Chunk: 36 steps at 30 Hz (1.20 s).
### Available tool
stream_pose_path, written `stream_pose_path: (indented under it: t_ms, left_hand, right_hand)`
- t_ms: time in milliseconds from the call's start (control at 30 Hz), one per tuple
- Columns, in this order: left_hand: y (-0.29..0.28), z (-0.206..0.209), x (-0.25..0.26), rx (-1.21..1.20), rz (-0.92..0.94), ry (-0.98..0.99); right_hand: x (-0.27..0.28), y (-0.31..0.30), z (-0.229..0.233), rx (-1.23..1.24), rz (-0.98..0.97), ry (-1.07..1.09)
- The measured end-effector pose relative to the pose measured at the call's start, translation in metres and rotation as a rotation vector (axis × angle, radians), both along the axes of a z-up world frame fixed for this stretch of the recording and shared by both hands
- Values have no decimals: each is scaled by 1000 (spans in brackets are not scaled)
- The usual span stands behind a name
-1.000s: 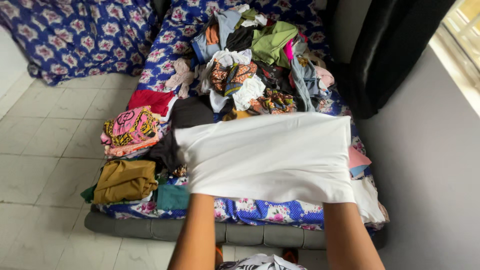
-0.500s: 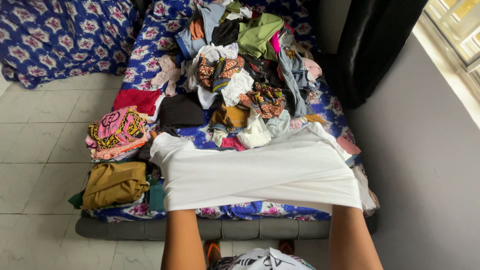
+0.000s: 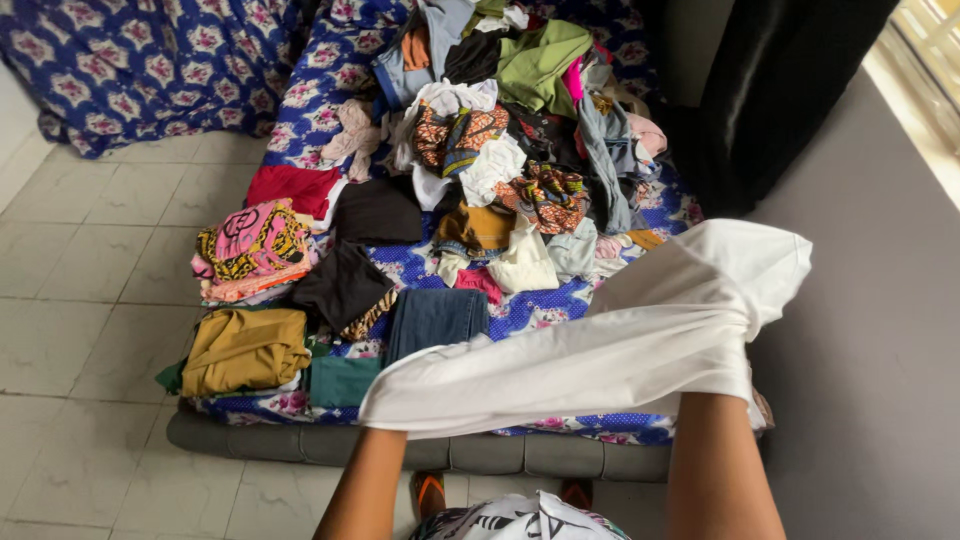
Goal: The person folds several items of clothing including a black shirt, a white shirt, a light blue pair of shorts, and another white garment on a bed.
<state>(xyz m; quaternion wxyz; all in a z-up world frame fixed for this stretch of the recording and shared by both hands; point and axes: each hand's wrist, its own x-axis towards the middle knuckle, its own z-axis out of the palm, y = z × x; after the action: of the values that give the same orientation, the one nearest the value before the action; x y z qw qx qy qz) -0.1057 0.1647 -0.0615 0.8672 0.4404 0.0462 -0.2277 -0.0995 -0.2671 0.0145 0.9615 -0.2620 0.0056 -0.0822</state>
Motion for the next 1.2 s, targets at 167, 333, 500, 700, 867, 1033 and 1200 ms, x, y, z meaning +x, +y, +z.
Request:
stream_pose_path:
  t_ms: [167, 333, 500, 700, 867, 1033, 1200]
  left_hand:
    - [-79, -8, 50, -73, 128, 184]
    - [-138, 7, 105, -58, 55, 226]
    - [-81, 18, 98, 268, -138, 156]
    - [-38, 36, 70, 173, -386, -149]
    - [-15, 57, 77, -478, -63, -260]
    - [-49, 67, 76, 328, -172, -374]
    - [-50, 58, 77, 39, 42, -128]
  right_hand:
    - [14, 51, 6, -237, 165, 70]
    - [15, 154, -21, -766, 387, 135]
    - [24, 112, -28, -347, 312, 172]
    - [29, 51, -44, -80, 247, 131]
    - [14, 49, -35, -259, 472, 113]
    - [28, 87, -27, 4, 457, 43]
    - [39, 80, -31, 205, 589, -203]
